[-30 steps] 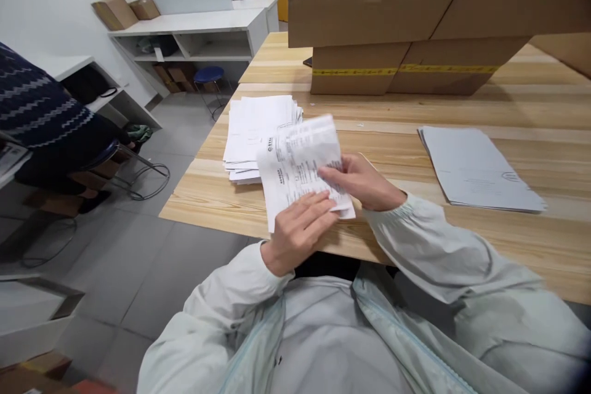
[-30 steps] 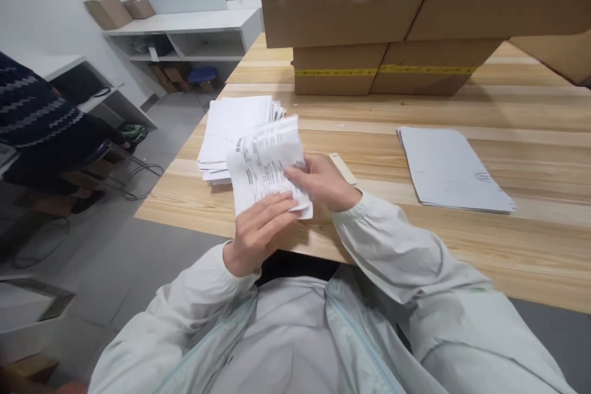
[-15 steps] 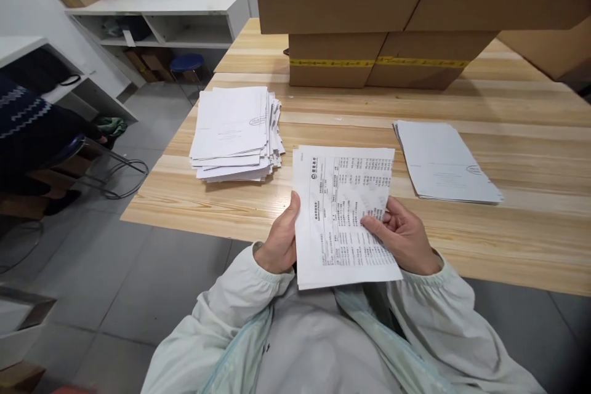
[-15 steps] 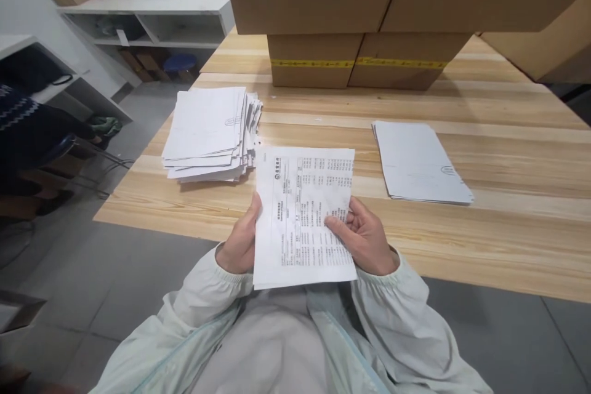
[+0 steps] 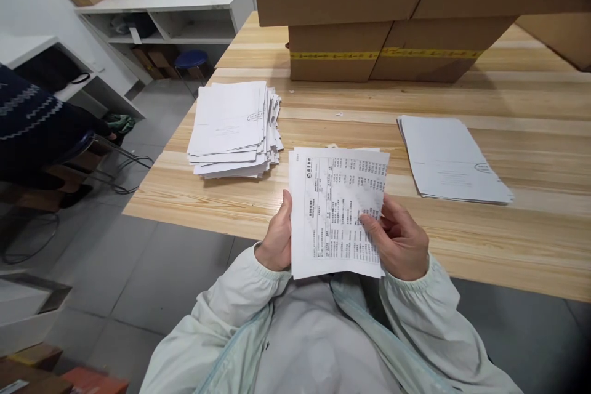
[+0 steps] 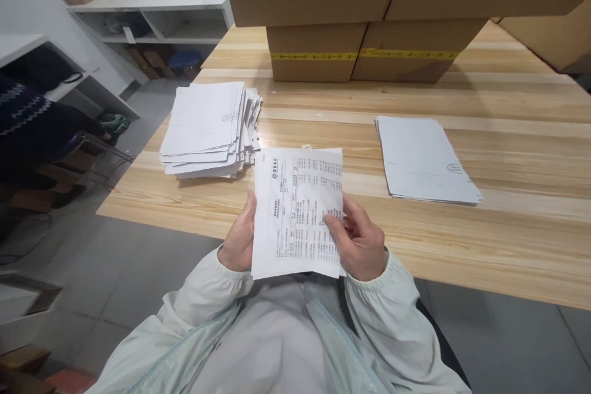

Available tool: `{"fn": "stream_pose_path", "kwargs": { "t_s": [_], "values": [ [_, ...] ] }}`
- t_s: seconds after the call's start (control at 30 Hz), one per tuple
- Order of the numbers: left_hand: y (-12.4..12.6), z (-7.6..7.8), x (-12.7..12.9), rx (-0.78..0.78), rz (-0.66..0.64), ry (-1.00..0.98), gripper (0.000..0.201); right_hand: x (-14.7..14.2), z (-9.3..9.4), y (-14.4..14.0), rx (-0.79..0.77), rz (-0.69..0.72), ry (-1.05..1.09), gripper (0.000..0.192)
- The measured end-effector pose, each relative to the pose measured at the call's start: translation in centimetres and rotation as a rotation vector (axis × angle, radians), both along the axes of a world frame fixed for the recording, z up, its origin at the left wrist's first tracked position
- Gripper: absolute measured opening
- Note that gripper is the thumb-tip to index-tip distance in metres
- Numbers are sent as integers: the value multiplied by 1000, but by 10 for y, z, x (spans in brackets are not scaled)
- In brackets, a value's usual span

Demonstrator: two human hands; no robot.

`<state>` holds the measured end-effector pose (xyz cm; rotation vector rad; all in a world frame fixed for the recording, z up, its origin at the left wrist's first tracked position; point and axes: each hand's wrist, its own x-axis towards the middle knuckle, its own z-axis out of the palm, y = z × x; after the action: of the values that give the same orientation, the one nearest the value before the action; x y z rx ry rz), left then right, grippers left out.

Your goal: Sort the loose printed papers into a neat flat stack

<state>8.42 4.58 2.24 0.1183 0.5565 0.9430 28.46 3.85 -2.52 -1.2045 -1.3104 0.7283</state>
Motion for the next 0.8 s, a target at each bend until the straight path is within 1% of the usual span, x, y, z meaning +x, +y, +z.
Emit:
{"fn": "stream_pose_path", "kwargs": {
  "t_s": [0.07,0.1,0.13,0.23,0.33,0.4,0.43,0.53,0.57,0.63,0.67,0.73,0.77,0.8],
  "values": [
    [0,1,-1,-11,-18,-18,84,1,1,1,-42,6,3,23],
    [0,2,-1,-12,-25,-30,84,1,2,1,-65,24,5,16],
    [1,4,-1,-13,-31,-41,83,2,3,2,-86,42,7,14],
    [1,6,-3,-25,-37,-68,80,2,5,4,-137,86,14,22],
    [2,5,-6,-53,-58,-79,78,2,3,4,-193,99,15,30],
    [2,2,-9,-66,-67,-58,75,6,0,5,-238,71,26,33],
    [2,0,-11,-67,-54,-36,73,9,-1,6,-246,29,49,33],
    [2,-4,-17,-31,48,38,62,27,1,12,-191,-119,244,27],
    [1,-5,-20,-14,78,52,60,35,4,15,-174,-133,315,28],
    [1,-5,-24,11,103,66,59,51,10,21,-163,-111,408,35],
    [0,-5,-25,17,103,70,60,58,13,24,-152,-110,428,39],
    [0,-5,-27,17,100,78,61,68,18,29,-91,-155,437,44],
    [0,-5,-27,17,101,83,62,70,20,31,-56,-164,417,47],
    [0,-6,-26,17,102,85,62,70,22,32,-40,-148,348,53]
  ]
}}
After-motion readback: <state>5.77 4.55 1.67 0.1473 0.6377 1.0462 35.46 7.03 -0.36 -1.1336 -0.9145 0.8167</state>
